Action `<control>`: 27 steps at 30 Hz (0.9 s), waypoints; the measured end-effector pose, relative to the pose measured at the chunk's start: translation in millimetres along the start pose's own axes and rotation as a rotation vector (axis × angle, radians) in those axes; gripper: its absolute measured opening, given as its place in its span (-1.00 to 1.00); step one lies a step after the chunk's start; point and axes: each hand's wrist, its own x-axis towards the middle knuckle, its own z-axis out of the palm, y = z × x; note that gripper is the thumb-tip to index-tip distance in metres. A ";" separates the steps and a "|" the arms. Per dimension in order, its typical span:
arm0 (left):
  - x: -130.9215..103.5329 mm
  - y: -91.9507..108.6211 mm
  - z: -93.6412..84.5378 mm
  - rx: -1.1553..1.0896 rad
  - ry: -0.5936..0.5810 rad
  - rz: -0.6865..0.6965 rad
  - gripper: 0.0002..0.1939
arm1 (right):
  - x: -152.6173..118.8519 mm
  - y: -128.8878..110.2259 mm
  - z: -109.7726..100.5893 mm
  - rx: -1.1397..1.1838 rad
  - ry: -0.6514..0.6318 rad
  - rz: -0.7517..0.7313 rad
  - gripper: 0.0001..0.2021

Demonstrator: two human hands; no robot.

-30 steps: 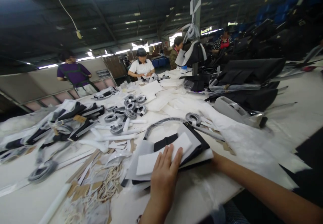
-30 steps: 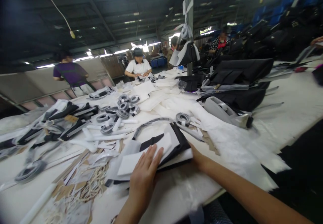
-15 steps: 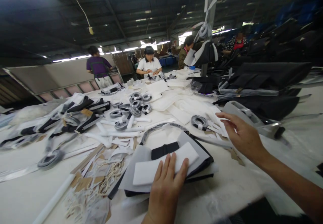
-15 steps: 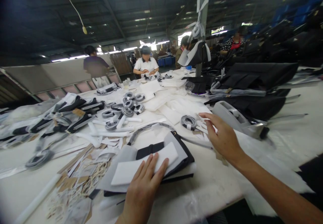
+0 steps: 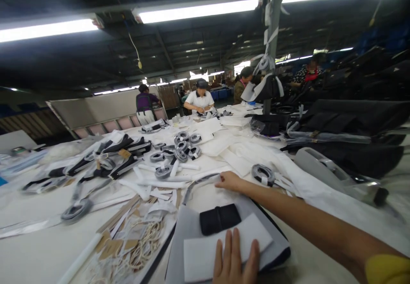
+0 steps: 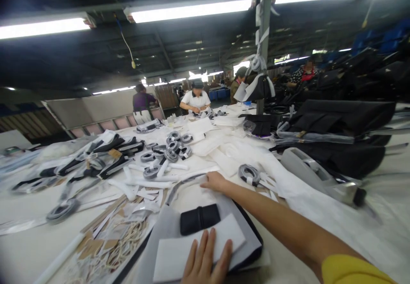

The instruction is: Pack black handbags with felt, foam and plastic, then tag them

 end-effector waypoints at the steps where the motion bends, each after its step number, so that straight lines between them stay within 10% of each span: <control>1: -0.8 1.2 7.0 0.011 0.065 -0.010 -0.54 | 5.3 -1.6 3.2 0.019 -0.005 0.015 -0.72; 7: -1.3 6.1 25.1 0.003 0.224 -0.085 -0.60 | 7.6 5.5 -7.0 0.270 -0.025 -0.024 -0.75; 17: 5.5 -1.7 -19.7 -0.088 -0.243 -0.040 -0.50 | -50.8 11.9 -62.0 0.696 0.095 -0.219 -0.61; 27: 6.4 0.9 -18.5 -0.145 -0.223 -0.089 -0.54 | -152.6 -1.2 -60.6 0.375 0.251 -0.377 -0.67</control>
